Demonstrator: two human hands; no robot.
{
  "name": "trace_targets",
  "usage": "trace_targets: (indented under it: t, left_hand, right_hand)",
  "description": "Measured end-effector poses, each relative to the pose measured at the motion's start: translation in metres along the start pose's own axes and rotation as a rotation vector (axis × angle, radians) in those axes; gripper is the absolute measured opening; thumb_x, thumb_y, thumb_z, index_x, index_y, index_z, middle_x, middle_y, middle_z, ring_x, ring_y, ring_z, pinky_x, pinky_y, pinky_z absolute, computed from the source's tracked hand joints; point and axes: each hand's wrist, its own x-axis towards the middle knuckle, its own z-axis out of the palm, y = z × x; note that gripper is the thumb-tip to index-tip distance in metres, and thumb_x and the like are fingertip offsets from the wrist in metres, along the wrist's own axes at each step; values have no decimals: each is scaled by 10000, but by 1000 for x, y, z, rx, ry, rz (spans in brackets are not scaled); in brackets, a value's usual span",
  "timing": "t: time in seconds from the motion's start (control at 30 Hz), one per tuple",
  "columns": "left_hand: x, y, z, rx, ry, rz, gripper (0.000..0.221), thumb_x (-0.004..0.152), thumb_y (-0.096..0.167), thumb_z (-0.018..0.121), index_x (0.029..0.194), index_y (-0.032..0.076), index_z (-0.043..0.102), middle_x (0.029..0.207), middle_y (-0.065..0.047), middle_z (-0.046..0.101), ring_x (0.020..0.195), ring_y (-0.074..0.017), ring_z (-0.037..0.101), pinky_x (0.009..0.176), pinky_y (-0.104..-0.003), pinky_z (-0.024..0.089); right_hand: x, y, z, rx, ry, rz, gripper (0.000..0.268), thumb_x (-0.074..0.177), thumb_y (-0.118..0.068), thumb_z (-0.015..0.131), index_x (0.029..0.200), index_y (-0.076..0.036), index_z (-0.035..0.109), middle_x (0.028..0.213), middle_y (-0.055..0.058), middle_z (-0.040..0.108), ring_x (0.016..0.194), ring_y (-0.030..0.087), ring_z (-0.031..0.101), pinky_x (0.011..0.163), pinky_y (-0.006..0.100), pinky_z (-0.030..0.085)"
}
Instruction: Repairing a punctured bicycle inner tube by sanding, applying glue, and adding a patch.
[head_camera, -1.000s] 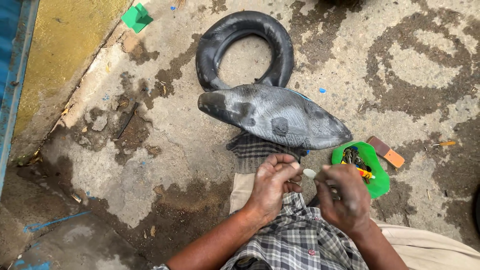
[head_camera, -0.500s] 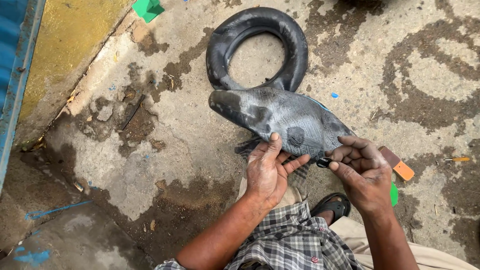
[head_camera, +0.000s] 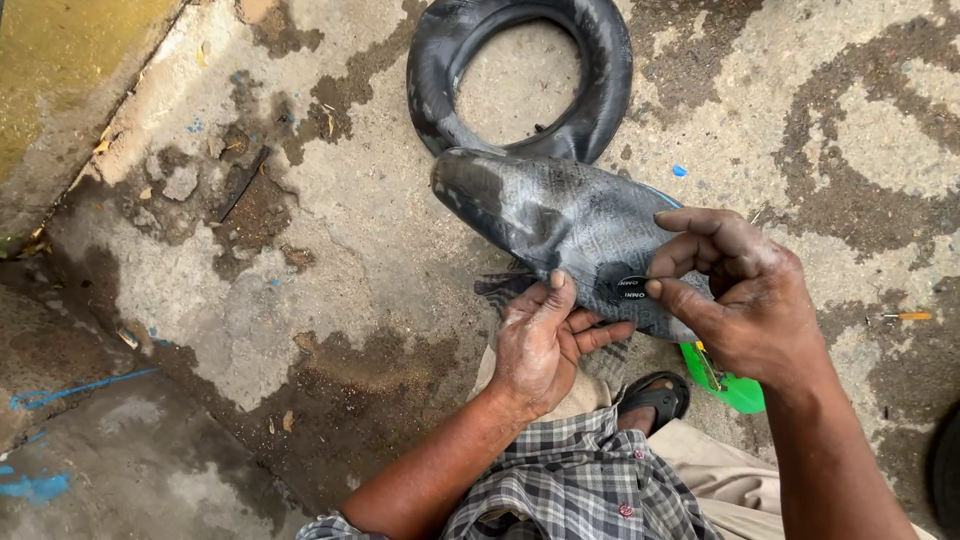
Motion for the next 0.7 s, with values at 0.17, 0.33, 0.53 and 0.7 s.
trace_targets:
  t: [0.17,0.33,0.53,0.7]
  left_hand:
    - [2,-4,-6,-25,-14,-5,351,1131,315,487,1194,-13,594,1190,-173,670,1083,-300,707,975,-545,610]
    - [4,-6,-9,-31,-26,1,319,1144,292,498,1166,-10,597,1170,-161,662,1064,-284,705,979,-548,615]
    - [3,-7,-11,-22,-34,6,320,1141,295,496,1164,-9,592,1155,-162,659,1049,-283,712,972,-543,615]
    - [1,-2,-4,-5,-28,-1,333,1128,293,484,1185,-13,604,1171,-164,668,1049,-273,709,966,-533,613]
  right_hand:
    - [5,-11,4,-120,-53,68,543,775,119,737,1299,24,629,969,77,706,938,139,683,856,295,577]
    - [8,-12,5,-102,-86,53,563,769,103,743,1313,24,622,960,77,706,922,132,684,846,285,579]
    - [12,-14,8,-135,-78,71,549,771,99,745,1303,27,627,919,71,717,853,119,681,787,270,567]
    - [13,-12,10,-139,-71,54,548,774,91,747,1305,24,625,917,65,714,836,110,669,781,265,561]
